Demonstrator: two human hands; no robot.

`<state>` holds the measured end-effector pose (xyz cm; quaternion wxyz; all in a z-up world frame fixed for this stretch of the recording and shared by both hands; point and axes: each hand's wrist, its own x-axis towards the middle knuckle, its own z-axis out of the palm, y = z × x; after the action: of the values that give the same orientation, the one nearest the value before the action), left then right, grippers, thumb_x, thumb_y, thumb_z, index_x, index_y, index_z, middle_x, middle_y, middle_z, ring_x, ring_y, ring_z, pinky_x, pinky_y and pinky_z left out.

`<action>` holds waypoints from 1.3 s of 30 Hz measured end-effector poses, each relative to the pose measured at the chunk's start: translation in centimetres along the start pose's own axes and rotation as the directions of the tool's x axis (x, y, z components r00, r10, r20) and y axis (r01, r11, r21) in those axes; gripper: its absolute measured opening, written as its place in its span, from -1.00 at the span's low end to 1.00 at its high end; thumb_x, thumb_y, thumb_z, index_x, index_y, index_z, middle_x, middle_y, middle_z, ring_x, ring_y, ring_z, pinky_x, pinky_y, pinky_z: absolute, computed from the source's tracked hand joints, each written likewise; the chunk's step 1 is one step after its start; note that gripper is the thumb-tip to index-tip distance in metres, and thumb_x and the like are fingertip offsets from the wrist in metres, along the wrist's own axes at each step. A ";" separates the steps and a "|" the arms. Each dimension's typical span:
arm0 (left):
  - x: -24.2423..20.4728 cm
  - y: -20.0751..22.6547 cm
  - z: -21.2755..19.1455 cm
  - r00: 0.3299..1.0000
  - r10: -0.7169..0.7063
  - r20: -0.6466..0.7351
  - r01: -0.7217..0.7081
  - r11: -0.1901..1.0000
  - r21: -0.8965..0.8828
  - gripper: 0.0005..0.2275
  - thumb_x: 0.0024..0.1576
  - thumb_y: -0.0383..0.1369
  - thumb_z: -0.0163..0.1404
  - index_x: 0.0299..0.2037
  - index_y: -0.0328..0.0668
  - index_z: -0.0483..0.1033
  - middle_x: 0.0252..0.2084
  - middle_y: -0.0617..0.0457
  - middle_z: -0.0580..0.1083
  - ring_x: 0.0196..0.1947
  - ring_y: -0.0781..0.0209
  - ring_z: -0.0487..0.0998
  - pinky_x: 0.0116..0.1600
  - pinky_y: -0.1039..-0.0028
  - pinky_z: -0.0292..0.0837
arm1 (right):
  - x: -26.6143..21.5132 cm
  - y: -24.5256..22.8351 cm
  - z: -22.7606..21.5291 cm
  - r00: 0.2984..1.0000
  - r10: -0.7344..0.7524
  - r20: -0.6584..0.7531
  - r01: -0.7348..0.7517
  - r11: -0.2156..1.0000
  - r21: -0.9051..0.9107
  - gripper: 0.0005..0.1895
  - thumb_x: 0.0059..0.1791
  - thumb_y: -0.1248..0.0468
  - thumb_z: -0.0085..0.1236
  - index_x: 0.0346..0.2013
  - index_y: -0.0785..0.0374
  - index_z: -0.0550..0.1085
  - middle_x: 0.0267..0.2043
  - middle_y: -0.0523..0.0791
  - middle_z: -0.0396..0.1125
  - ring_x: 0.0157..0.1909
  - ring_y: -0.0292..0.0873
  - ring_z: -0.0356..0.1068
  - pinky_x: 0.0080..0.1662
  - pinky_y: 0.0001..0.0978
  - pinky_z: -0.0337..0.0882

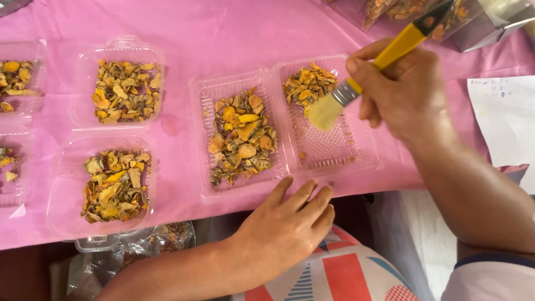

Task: Cleaning dried turmeric pieces with a brush and packing them into plastic containers and bags.

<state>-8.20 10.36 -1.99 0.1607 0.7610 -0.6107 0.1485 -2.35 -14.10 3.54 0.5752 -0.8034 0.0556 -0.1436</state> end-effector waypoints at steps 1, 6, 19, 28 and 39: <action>-0.1 -0.2 -0.4 1.000 0.002 0.007 -0.001 1.000 -0.009 -0.77 0.18 -0.42 -0.03 0.00 -0.26 0.58 0.19 -0.21 0.45 0.17 -0.11 0.48 0.20 -0.05 0.42 | -0.5 -0.7 0.0 1.000 0.011 -0.003 -0.011 1.000 0.002 -0.90 0.20 0.39 0.15 -0.17 0.38 0.45 -0.73 -0.05 0.22 -0.80 -0.30 0.15 -0.72 -0.58 0.13; 0.2 -2.0 -1.9 0.998 -0.040 -0.041 0.038 0.997 -0.065 -0.85 0.21 -0.44 -0.01 -0.07 -0.27 0.53 0.14 -0.21 0.43 0.14 -0.09 0.47 0.20 0.01 0.42 | -1.5 -1.8 1.5 0.893 0.371 0.253 -0.292 0.908 -0.302 -0.77 0.08 0.24 0.22 -0.44 0.28 0.56 -0.82 -0.07 0.35 -0.85 -0.24 0.29 -0.69 -0.50 0.34; -1.0 -3.5 -1.2 0.999 -0.007 -0.054 0.001 0.994 -0.109 -0.84 0.21 -0.41 0.01 -0.07 -0.24 0.58 0.08 -0.15 0.47 0.14 -0.07 0.51 0.19 0.06 0.42 | -4.8 -0.7 2.3 0.920 0.240 0.311 -0.198 0.967 -0.161 -0.86 0.08 0.35 0.07 -0.31 0.37 0.48 -0.63 -0.01 0.46 -0.74 -0.20 0.52 -0.68 -0.51 0.61; -1.4 -3.2 -1.6 0.998 -0.034 -0.056 0.026 0.991 -0.135 -0.84 0.25 -0.42 -0.02 -0.04 -0.25 0.55 0.09 -0.13 0.45 0.16 -0.08 0.49 0.24 0.05 0.42 | -7.2 -0.9 2.5 0.981 0.106 0.163 -0.076 0.981 -0.178 -0.71 -0.07 0.33 0.25 -0.21 0.41 0.34 -0.59 0.06 0.44 -0.60 -0.18 0.60 -0.57 -0.51 0.64; -1.8 -3.0 -1.6 1.000 0.010 0.024 -0.007 0.990 -0.138 -0.79 0.27 -0.35 -0.08 0.00 -0.23 0.55 0.10 -0.11 0.47 0.21 -0.07 0.43 0.27 0.07 0.38 | -8.6 2.7 1.6 0.946 -0.252 0.203 0.318 0.837 -0.446 -0.65 -0.05 0.20 0.35 -0.10 0.37 0.51 -0.25 -0.08 0.50 -0.38 -0.30 0.54 -0.39 -0.56 0.52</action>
<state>-5.73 13.25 -1.51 0.2048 0.7472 -0.6247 0.0971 -9.90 -11.35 -0.95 0.3362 -0.9263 -0.0707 -0.1547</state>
